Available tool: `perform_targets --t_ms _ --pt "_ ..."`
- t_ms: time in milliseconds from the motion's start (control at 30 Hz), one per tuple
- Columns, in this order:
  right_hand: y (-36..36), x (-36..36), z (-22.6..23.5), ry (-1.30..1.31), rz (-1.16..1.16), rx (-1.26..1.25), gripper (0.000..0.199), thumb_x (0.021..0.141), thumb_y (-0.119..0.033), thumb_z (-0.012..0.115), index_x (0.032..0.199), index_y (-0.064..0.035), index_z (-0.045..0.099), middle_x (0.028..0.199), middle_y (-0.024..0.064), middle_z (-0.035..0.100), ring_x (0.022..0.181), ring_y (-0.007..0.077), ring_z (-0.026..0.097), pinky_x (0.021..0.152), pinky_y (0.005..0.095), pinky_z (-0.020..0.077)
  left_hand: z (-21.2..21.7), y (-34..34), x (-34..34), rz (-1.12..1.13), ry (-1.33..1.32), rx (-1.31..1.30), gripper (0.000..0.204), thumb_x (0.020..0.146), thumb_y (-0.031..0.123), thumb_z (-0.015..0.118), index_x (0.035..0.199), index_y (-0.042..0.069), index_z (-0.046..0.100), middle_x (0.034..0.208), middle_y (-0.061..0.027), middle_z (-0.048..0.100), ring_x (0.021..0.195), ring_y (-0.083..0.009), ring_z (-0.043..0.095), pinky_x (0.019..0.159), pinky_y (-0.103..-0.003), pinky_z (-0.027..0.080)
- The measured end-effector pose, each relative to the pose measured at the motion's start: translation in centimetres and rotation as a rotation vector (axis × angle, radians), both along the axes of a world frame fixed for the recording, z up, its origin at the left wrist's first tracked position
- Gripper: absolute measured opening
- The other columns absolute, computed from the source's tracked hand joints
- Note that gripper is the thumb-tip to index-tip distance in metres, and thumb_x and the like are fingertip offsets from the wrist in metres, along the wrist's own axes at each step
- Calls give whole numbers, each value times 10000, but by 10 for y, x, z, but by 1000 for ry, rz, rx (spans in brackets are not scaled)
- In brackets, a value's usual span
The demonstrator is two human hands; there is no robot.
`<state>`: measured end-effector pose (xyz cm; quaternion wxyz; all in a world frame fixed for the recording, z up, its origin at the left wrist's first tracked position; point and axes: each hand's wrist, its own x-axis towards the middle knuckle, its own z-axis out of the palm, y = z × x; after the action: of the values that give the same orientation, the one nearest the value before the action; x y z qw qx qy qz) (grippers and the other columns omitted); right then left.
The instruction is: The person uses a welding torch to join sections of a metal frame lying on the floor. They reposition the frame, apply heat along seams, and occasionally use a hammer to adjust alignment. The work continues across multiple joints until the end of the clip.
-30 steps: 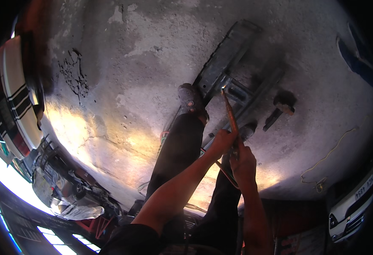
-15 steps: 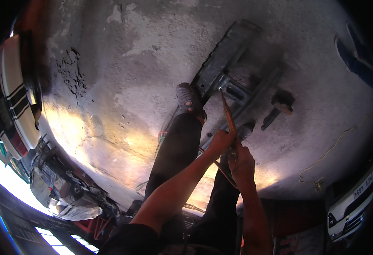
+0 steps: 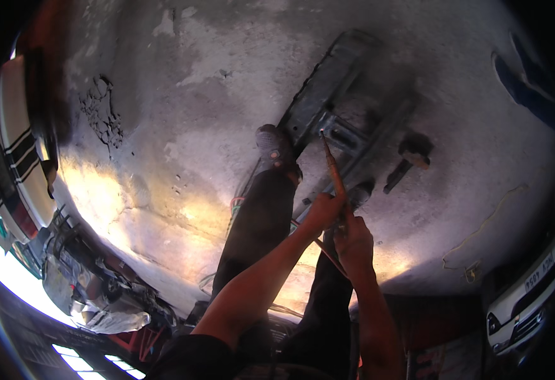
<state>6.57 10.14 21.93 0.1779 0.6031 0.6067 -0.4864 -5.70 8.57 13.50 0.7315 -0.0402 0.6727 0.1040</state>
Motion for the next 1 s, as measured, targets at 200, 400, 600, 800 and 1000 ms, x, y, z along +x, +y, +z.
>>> perform_targets --t_ms 200,400,600,800,1000 --pt "1 -2 3 25 -10 21 637 808 -75 675 1420 -136 511 1019 185 632 924 388 654 799 472 538 -13 -15 2 12 -16 82 475 948 425 584 856 -23 712 697 -51 657 441 -106 515 386 -265 379" --pt "-2 -1 -1 47 -45 13 622 817 -81 675 1414 -144 510 1027 188 635 935 396 655 800 477 542 -2 -1 -5 13 -50 -34 457 946 402 586 866 -34 695 685 -52 619 449 -99 487 384 -257 358" --pt "-7 3 -8 7 -38 31 630 825 -74 667 1423 -175 498 1057 190 633 928 398 662 804 480 554 4 5 -2 -36 -27 -50 466 948 422 597 877 -29 694 693 -67 611 489 -124 540 411 -283 404" --pt "-14 6 -15 7 37 86 631 830 -72 668 1427 -178 490 1043 177 625 859 390 671 743 479 570 -14 -19 -4 -83 34 300 490 952 416 578 874 -55 691 692 -99 641 469 -165 548 397 -303 400" --pt "-13 11 -14 -1 42 62 629 847 -102 669 1441 -170 474 1019 159 605 812 385 669 712 484 573 -5 -8 -1 -32 -54 104 362 969 335 584 875 -6 660 701 -38 591 494 -106 527 406 -258 372"
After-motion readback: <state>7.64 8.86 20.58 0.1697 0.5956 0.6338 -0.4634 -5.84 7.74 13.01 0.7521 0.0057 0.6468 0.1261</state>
